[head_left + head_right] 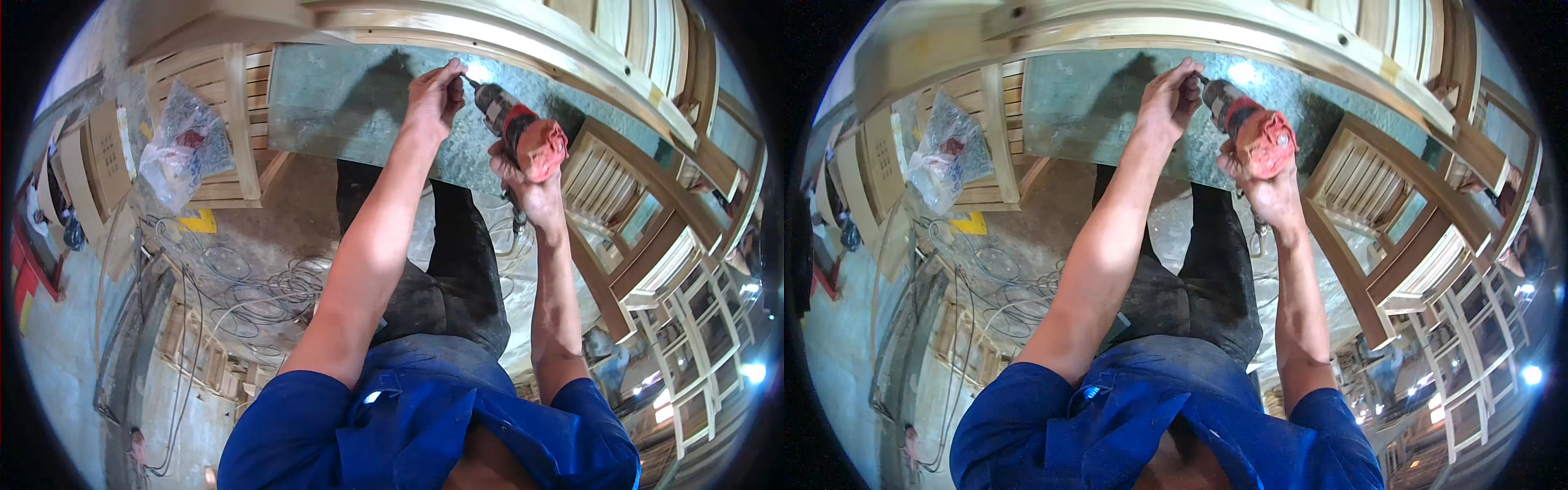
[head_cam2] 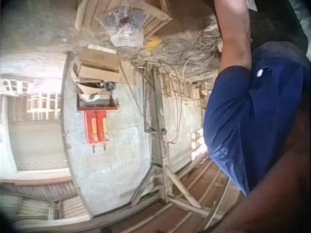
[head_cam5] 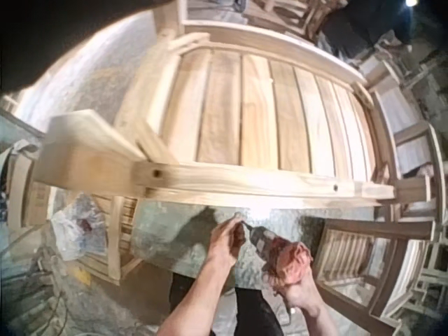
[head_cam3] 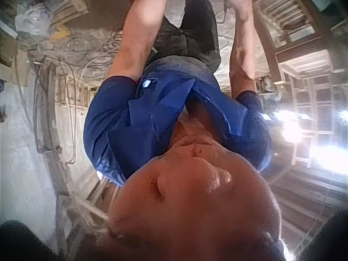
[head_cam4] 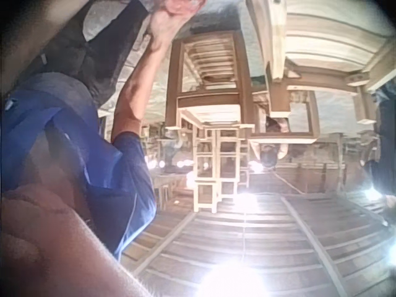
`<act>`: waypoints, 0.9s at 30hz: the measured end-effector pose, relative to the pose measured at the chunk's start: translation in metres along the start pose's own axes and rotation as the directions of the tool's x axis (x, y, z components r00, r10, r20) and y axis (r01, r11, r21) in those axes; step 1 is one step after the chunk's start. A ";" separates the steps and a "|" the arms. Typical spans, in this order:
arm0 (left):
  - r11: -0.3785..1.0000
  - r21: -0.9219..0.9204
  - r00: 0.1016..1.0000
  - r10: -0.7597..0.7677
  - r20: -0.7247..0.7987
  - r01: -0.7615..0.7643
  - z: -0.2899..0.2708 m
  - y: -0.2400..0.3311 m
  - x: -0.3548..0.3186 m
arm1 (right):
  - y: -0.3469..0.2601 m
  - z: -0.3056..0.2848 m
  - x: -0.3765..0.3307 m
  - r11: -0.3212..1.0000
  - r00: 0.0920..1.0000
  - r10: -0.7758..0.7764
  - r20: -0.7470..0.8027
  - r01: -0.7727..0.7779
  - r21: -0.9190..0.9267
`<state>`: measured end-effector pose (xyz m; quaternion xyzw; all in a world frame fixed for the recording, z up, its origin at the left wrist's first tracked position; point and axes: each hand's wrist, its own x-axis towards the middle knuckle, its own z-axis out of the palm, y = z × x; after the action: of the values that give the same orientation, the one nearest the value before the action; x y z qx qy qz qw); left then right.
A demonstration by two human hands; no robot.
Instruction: Assembling small wooden slatted tables or stools using a power drill.
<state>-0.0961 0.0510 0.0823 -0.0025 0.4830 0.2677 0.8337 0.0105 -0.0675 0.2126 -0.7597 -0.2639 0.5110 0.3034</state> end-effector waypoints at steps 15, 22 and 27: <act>0.949 -0.273 0.987 -0.151 0.056 0.160 0.032 -0.055 0.048 | 0.031 -0.017 0.022 0.961 0.991 0.098 -0.089 -0.071 0.269; 0.952 -0.247 0.978 -0.145 0.149 0.179 0.025 -0.054 0.064 | 0.013 -0.017 0.038 0.926 0.971 0.224 -0.081 -0.186 0.329; 0.902 -0.387 0.972 -0.120 0.201 0.192 0.034 -0.054 0.094 | 0.015 -0.011 0.058 0.981 0.982 0.129 -0.140 -0.107 0.159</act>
<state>-0.0075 0.0552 0.0109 -0.1902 0.3414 0.2931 0.8726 0.0418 -0.0386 0.1697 -0.7852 -0.1553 0.4880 0.3481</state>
